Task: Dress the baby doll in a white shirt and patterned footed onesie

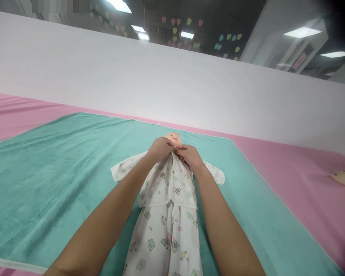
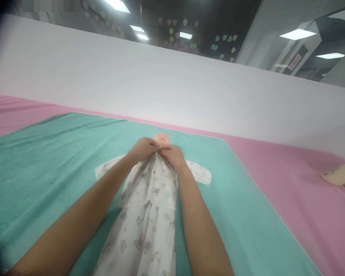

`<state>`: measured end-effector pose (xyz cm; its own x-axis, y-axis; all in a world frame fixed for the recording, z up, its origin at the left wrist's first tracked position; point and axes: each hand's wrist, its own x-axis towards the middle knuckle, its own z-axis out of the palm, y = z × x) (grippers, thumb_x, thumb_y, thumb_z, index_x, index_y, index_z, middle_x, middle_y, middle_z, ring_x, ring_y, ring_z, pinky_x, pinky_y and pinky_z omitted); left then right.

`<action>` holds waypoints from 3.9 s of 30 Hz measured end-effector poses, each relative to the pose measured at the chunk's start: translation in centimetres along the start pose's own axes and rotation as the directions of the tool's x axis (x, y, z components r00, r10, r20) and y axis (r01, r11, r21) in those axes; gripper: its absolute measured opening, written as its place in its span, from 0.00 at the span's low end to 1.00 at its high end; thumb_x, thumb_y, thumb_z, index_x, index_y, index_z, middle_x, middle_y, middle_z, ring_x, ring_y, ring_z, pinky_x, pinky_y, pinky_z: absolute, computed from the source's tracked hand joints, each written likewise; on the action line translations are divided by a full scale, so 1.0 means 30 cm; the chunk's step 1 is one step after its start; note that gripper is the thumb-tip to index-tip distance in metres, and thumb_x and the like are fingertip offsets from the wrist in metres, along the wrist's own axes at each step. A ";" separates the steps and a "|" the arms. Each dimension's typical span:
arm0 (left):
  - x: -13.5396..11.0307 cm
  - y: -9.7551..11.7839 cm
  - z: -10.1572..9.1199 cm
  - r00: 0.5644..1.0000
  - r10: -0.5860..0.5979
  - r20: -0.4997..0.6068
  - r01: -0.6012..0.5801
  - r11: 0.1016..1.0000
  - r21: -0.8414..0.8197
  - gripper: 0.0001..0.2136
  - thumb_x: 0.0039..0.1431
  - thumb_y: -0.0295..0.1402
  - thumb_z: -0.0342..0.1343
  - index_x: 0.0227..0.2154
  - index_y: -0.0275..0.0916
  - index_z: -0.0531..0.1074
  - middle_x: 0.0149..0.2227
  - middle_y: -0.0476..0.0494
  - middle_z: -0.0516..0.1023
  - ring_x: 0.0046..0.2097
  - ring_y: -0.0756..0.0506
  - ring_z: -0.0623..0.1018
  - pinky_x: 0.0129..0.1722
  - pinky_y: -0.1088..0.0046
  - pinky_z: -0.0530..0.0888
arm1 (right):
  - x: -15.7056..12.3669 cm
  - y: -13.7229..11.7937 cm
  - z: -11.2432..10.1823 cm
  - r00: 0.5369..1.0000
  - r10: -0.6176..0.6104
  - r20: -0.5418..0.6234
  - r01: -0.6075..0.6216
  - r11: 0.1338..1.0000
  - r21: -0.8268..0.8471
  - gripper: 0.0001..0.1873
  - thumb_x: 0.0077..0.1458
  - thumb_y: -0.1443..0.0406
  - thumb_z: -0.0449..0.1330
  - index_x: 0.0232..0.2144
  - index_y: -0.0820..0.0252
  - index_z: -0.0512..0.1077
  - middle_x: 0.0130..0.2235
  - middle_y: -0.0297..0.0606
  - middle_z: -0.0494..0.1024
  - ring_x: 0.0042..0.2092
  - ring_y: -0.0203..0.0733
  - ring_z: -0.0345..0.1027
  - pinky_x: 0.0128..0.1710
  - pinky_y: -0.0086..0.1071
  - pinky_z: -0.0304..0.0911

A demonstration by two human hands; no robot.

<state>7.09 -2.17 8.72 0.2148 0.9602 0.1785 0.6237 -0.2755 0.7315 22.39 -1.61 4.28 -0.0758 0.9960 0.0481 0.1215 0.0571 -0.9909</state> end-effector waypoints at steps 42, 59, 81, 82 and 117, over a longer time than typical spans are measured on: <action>0.009 -0.019 -0.003 0.998 -0.022 0.065 0.022 1.000 0.003 0.12 0.49 0.29 0.49 0.33 0.37 0.76 0.39 0.45 0.77 0.38 0.47 0.73 0.35 0.77 0.66 | 0.009 0.017 0.025 0.998 0.026 -0.062 -0.029 0.998 -0.051 0.07 0.38 0.62 0.57 0.19 0.60 0.65 0.15 0.26 0.55 0.18 0.28 0.44 0.17 0.26 0.38; -0.056 -0.006 -0.082 0.983 -0.023 0.183 0.007 0.996 0.086 0.07 0.48 0.34 0.50 0.22 0.39 0.70 0.25 0.48 0.73 0.25 0.49 0.69 0.22 0.76 0.61 | -0.061 -0.029 -0.002 0.998 -0.066 -0.009 0.063 0.977 -0.204 0.13 0.45 0.55 0.55 0.20 0.59 0.64 0.19 0.30 0.63 0.21 0.31 0.53 0.20 0.26 0.47; -0.166 -0.038 -0.014 0.998 0.065 0.017 -0.063 0.994 -0.094 0.08 0.50 0.38 0.51 0.27 0.40 0.70 0.27 0.50 0.72 0.29 0.50 0.69 0.27 0.76 0.65 | -0.134 -0.059 -0.024 0.968 0.032 0.247 -0.052 0.996 0.074 0.13 0.41 0.57 0.60 0.24 0.61 0.67 0.23 0.30 0.65 0.25 0.30 0.59 0.24 0.24 0.56; -0.165 -0.036 -0.012 0.999 0.037 0.005 -0.036 0.989 -0.142 0.08 0.50 0.38 0.51 0.27 0.40 0.70 0.25 0.50 0.71 0.27 0.50 0.69 0.25 0.76 0.64 | -0.135 -0.056 -0.024 0.968 0.029 0.250 -0.067 0.987 0.147 0.14 0.40 0.57 0.61 0.25 0.62 0.67 0.23 0.30 0.66 0.25 0.29 0.59 0.24 0.23 0.56; -0.120 0.022 -0.015 0.990 -0.043 0.137 0.070 0.977 -0.200 0.11 0.44 0.40 0.56 0.16 0.38 0.68 0.18 0.51 0.68 0.20 0.53 0.63 0.17 0.78 0.58 | -0.126 -0.035 -0.033 0.959 0.014 0.284 -0.031 0.998 0.058 0.13 0.40 0.59 0.64 0.27 0.63 0.70 0.22 0.34 0.70 0.23 0.31 0.64 0.22 0.24 0.60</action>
<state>6.39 -5.78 8.86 0.2892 0.9557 0.0553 0.4744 -0.1932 0.8588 23.52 -5.38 5.27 -0.3522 0.9359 -0.0029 0.0662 0.0218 -0.9976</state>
